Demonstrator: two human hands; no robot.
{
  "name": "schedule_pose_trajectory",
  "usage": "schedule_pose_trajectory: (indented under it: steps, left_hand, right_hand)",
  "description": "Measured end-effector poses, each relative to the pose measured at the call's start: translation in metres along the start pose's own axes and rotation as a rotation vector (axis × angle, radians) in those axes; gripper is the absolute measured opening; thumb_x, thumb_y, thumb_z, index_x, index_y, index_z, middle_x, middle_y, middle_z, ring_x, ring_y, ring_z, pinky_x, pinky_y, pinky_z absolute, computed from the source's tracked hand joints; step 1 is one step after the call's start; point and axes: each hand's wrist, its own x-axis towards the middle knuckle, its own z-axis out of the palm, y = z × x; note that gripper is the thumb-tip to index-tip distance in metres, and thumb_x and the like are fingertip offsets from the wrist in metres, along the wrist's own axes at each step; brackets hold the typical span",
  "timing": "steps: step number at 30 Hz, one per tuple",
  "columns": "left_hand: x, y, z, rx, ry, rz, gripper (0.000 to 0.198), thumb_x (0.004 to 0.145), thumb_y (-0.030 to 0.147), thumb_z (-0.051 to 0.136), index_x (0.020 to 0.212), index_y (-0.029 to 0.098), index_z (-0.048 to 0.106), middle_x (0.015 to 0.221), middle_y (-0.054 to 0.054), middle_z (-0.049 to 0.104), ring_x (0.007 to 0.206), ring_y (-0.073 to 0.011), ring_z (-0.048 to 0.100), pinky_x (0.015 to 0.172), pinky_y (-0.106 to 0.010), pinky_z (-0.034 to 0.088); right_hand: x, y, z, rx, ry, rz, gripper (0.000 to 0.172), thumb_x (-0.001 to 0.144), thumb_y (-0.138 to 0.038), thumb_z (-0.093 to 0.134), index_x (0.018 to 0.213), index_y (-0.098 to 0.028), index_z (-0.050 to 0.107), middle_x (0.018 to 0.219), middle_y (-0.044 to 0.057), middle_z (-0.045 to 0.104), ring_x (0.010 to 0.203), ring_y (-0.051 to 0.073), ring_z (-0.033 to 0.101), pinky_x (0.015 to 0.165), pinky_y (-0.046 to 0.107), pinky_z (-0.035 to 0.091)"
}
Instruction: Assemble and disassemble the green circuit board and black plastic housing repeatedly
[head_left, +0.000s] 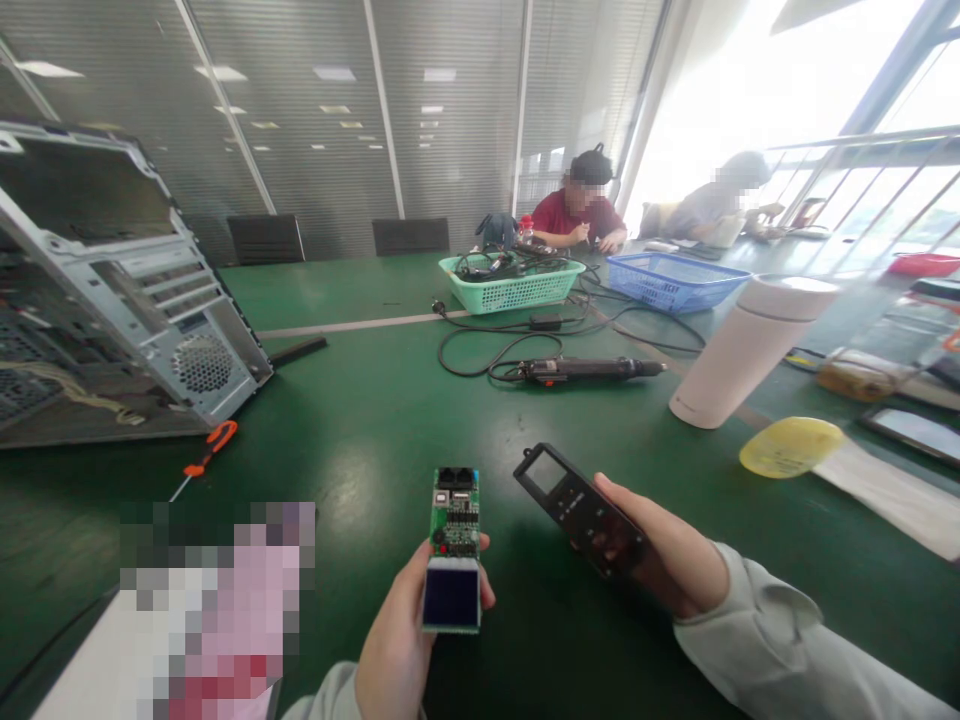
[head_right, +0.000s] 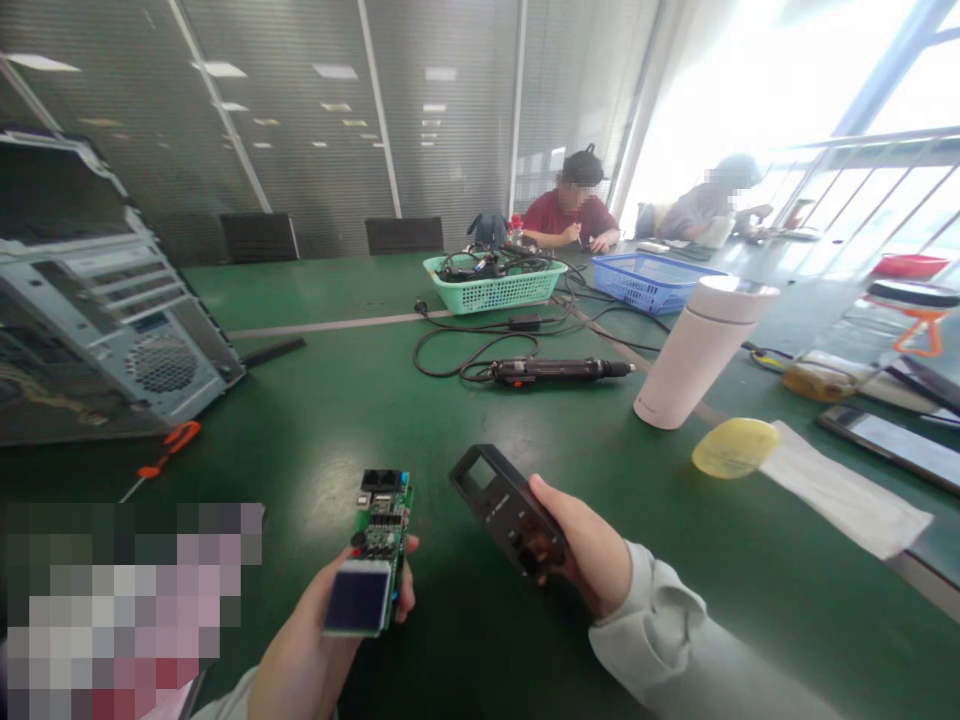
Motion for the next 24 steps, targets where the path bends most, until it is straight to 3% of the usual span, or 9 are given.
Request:
schedule_pose_trajectory:
  steps: [4,9,15,18,21,24]
  left_hand:
    - [0.002,-0.002,-0.001,-0.031,0.005,-0.023,0.053,0.089,0.059,0.047,0.088,0.015,0.075,0.057,-0.005,0.071,0.055,-0.0212,0.067,0.053,-0.03,0.05]
    - [0.003,-0.004,-0.001,-0.058,0.016,-0.034,0.052,0.088,0.059,0.05,0.086,0.014,0.075,0.055,-0.004,0.07,0.052,-0.0193,0.066,0.051,-0.028,0.049]
    - [0.002,-0.003,0.0,-0.089,0.034,-0.027,0.05,0.088,0.057,0.05,0.088,0.013,0.074,0.055,-0.004,0.069,0.053,-0.0179,0.064,0.051,-0.027,0.048]
    - [0.0,-0.002,-0.001,-0.101,0.029,-0.026,0.047,0.088,0.054,0.052,0.088,0.013,0.074,0.054,-0.002,0.068,0.051,-0.0176,0.062,0.051,-0.027,0.047]
    - [0.0,-0.002,-0.003,-0.113,0.028,-0.026,0.044,0.088,0.052,0.053,0.09,0.013,0.073,0.055,-0.002,0.068,0.051,-0.0172,0.061,0.051,-0.027,0.046]
    - [0.002,-0.004,-0.005,-0.134,0.023,-0.035,0.045,0.087,0.053,0.055,0.09,0.013,0.074,0.054,-0.002,0.068,0.051,-0.0172,0.061,0.049,-0.026,0.044]
  right_hand:
    - [-0.01,-0.007,0.014,0.196,-0.196,0.155,0.05,0.073,-0.067,0.054,0.079,-0.018,0.062,0.071,0.003,0.065,0.048,0.01,0.056,0.049,0.025,0.047]
    - [-0.018,-0.007,0.023,0.605,-0.403,0.309,0.044,0.07,-0.059,0.072,0.092,-0.02,0.068,0.081,-0.001,0.069,0.064,0.007,0.065,0.059,0.016,0.05]
    - [-0.021,-0.004,0.024,0.637,-0.431,0.177,0.037,0.084,-0.053,0.063,0.105,-0.022,0.065,0.104,0.006,0.072,0.098,0.014,0.069,0.077,0.022,0.054]
    - [-0.022,-0.006,0.022,0.565,-0.482,0.148,0.042,0.084,-0.054,0.063,0.112,-0.024,0.061,0.109,0.007,0.071,0.103,0.016,0.067,0.083,0.027,0.053]
    - [-0.023,-0.007,0.019,0.332,-0.402,0.032,0.058,0.076,-0.06,0.068,0.12,-0.024,0.058,0.107,0.009,0.07,0.099,0.021,0.068,0.084,0.035,0.054]
    - [-0.025,-0.008,0.012,-0.043,-0.126,-0.167,0.063,0.072,-0.059,0.071,0.123,-0.025,0.058,0.112,0.008,0.065,0.103,0.023,0.063,0.09,0.039,0.052]
